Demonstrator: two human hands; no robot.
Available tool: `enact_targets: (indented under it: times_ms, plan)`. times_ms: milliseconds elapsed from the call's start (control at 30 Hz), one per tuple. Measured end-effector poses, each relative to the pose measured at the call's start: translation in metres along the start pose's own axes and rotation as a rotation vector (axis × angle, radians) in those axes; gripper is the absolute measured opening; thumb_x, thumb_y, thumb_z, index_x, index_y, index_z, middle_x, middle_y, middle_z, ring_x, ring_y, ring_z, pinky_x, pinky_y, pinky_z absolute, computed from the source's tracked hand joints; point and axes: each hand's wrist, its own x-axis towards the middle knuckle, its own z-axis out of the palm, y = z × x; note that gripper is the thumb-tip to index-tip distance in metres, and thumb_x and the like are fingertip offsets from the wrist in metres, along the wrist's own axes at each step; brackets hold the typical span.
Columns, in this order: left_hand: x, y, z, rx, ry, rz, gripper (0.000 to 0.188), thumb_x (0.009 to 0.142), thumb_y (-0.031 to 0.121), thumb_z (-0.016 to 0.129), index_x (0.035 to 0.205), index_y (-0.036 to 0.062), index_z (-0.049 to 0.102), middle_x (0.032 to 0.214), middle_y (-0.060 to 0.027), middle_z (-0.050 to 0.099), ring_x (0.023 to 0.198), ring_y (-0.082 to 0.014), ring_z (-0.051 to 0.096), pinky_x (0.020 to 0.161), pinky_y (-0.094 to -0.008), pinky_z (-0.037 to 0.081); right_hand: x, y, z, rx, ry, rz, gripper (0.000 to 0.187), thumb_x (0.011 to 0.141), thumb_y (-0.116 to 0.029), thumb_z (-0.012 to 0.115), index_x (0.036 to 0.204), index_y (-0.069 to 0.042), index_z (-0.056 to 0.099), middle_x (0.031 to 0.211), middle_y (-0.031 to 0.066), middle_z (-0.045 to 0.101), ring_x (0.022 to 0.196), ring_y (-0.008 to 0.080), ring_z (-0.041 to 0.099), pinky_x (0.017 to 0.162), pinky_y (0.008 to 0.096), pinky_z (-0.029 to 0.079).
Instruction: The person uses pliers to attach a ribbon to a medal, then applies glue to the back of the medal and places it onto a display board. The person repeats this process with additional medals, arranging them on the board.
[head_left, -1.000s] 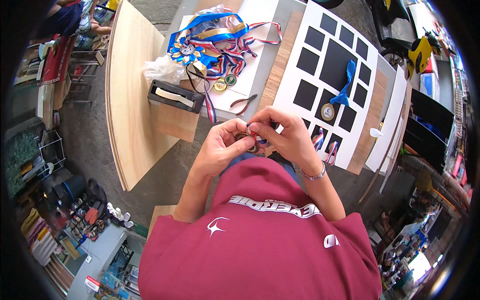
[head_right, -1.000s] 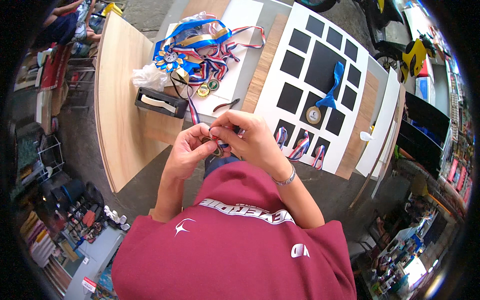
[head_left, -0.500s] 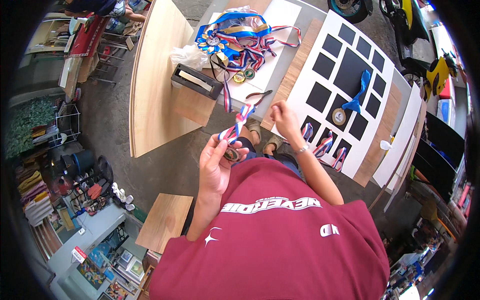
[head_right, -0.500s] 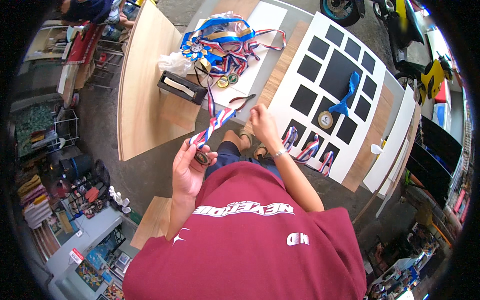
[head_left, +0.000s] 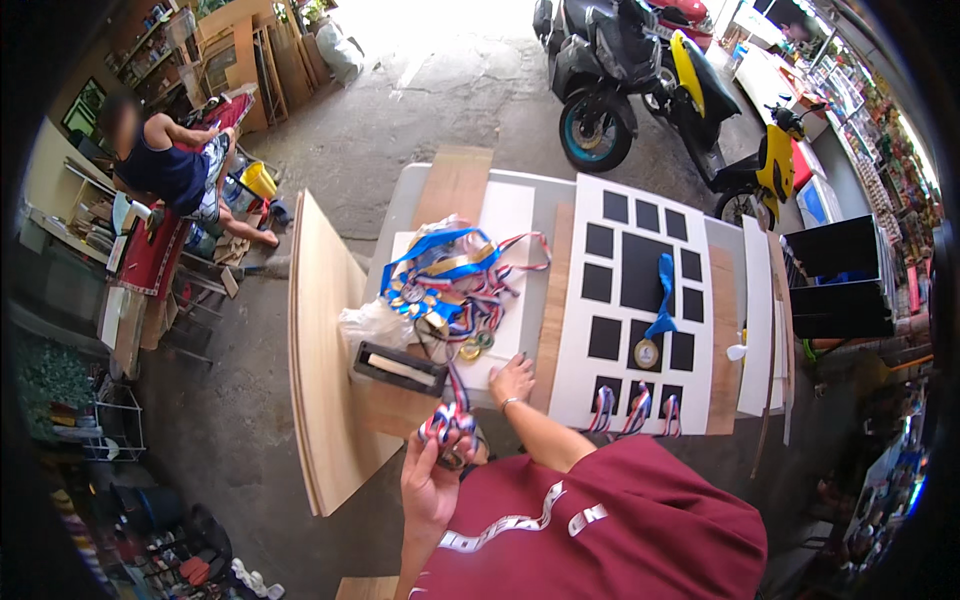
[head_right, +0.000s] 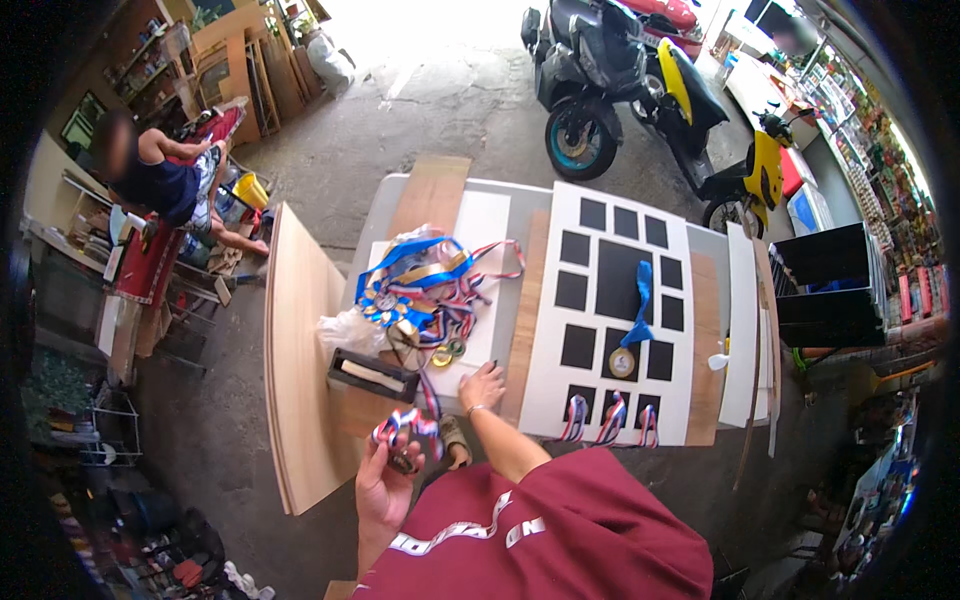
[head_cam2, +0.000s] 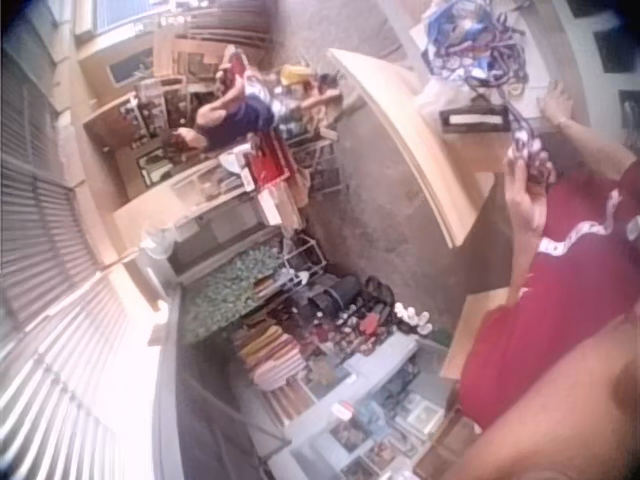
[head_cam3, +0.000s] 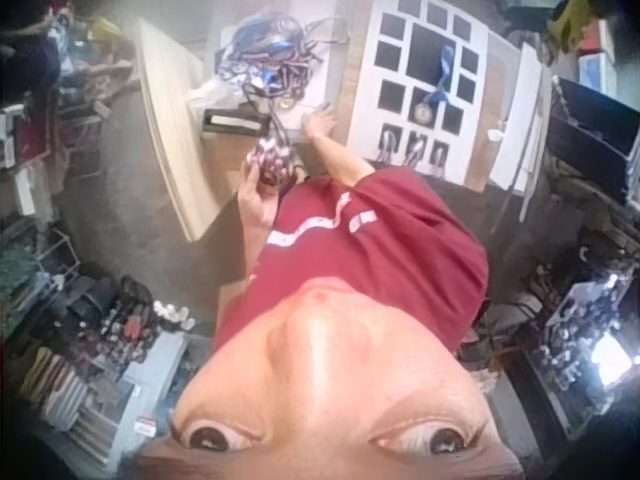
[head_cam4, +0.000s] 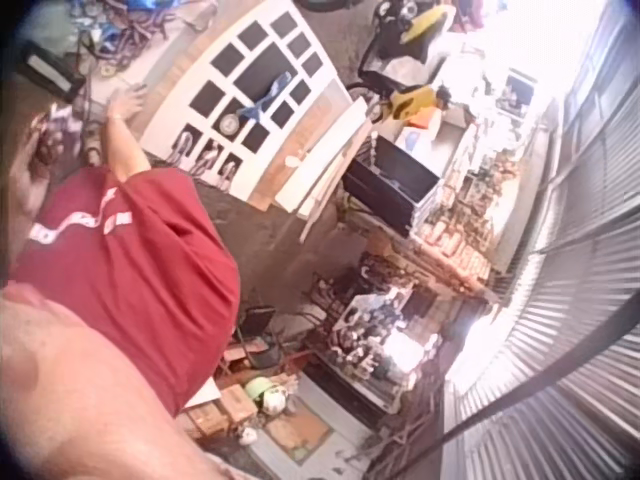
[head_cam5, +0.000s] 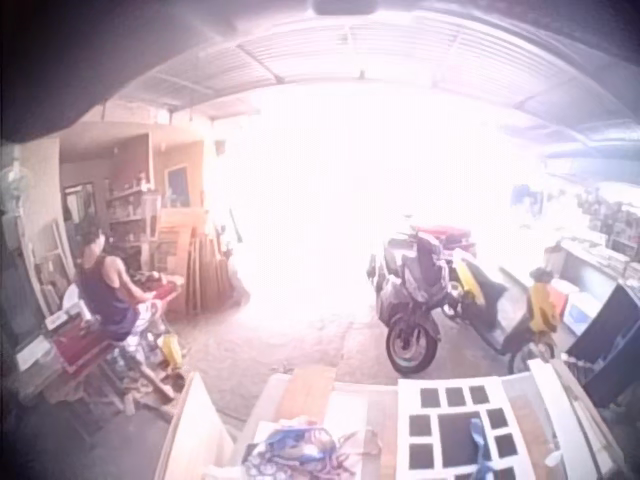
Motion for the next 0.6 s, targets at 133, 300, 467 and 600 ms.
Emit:
enact_targets:
  times_ms: [133, 300, 467, 600]
  plan:
    - [0.035, 0.035, 0.001, 0.035, -0.211, -0.094, 0.019, 0.103, 0.018, 0.054, 0.120, 0.0087, 0.056, 0.112, -0.0096, 0.065, 0.107, -0.0268, 0.065, 0.092, -0.0427, 0.055, 0.014, 0.016, 0.011, 0.124, 0.016, 0.023, 0.070, 0.075, -0.033, 0.083, 0.127, -0.001, 0.048, 0.124, 0.0234, 0.055, 0.117, 0.0409, 0.055, 0.099, 0.0487, 0.047]
    - [0.054, 0.049, -0.002, -0.017, -0.276, -0.120, 0.017, 0.103, 0.013, 0.053, 0.118, 0.0063, 0.054, 0.109, -0.0135, 0.069, 0.112, -0.0326, 0.066, 0.095, -0.0466, 0.057, 0.015, 0.025, -0.031, 0.243, -0.108, -0.094, 0.041, 0.079, -0.034, 0.068, 0.084, 0.006, 0.066, 0.081, 0.0237, 0.068, 0.084, 0.0386, 0.067, 0.080, 0.0439, 0.053]
    - [0.056, 0.047, 0.012, 0.050, -0.299, -0.062, 0.008, 0.102, 0.007, 0.052, 0.110, 0.0068, 0.051, 0.109, -0.0150, 0.068, 0.109, -0.0336, 0.068, 0.094, -0.0460, 0.058, -0.034, 0.047, -0.110, 0.896, -0.201, -0.232, 0.026, 0.089, -0.017, 0.049, 0.079, 0.004, 0.059, 0.083, 0.0152, 0.060, 0.068, 0.0232, 0.059, 0.061, 0.0360, 0.046]
    - [0.050, 0.040, 0.038, 0.219, -0.311, 0.077, 0.006, 0.102, 0.005, 0.051, 0.108, 0.0064, 0.050, 0.108, -0.0137, 0.066, 0.107, -0.0308, 0.068, 0.093, -0.0453, 0.059, -0.101, 0.026, -0.247, 0.725, 0.022, -0.667, 0.023, 0.091, -0.010, 0.056, 0.071, 0.001, 0.052, 0.093, 0.0161, 0.050, 0.066, 0.0226, 0.051, 0.056, 0.0329, 0.040]
